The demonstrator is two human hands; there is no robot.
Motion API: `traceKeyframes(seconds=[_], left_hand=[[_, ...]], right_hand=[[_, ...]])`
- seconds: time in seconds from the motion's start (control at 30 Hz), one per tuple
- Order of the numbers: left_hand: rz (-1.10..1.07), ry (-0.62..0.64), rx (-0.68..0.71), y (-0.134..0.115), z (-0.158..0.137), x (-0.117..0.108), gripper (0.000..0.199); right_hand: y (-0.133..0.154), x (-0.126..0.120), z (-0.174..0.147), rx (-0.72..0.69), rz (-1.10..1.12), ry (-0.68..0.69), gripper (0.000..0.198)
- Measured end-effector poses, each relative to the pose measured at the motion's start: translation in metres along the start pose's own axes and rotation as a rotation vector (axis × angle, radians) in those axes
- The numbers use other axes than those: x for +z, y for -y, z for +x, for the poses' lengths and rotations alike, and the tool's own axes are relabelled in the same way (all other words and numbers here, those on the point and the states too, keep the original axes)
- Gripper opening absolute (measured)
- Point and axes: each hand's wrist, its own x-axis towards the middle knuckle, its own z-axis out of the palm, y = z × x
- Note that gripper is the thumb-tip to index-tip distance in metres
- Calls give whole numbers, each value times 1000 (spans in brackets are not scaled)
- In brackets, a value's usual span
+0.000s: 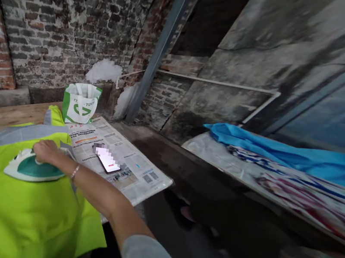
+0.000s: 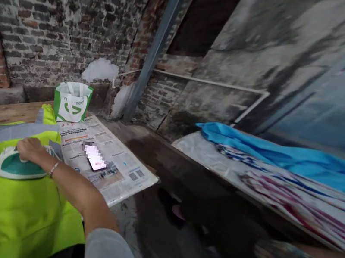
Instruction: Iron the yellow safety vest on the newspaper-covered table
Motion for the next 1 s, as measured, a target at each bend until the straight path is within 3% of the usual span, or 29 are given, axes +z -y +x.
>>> traceKeyframes(seconds=[0.1,0.2,0.33,0.5,0.7,0.8,0.9,1.0], left_hand=[[5,-34,-1,2,2,3,72],[37,-61,-47,-9,1,-1,62],[63,-56,-56,-28,-9,-6,51],[85,-68,-99,-33,-25,0,45],[87,-60,-80,-36,-35,4,45],[86,-53,-74,-36,-35,5,46],[79,-57,-78,-36,-34,6,47],[67,-69,-86,-36,-34,8,48]], right_hand=[[8,7,-31,-117,4,83,20],[18,15,-59,-223,17,161,24],[30,25,-71,-104,34,142,29],[23,32,-27,52,11,126,35],[-15,41,51,188,-9,44,40],[-31,43,76,233,-1,67,42],[-37,41,80,218,8,131,39],[-31,37,55,117,12,184,33]])
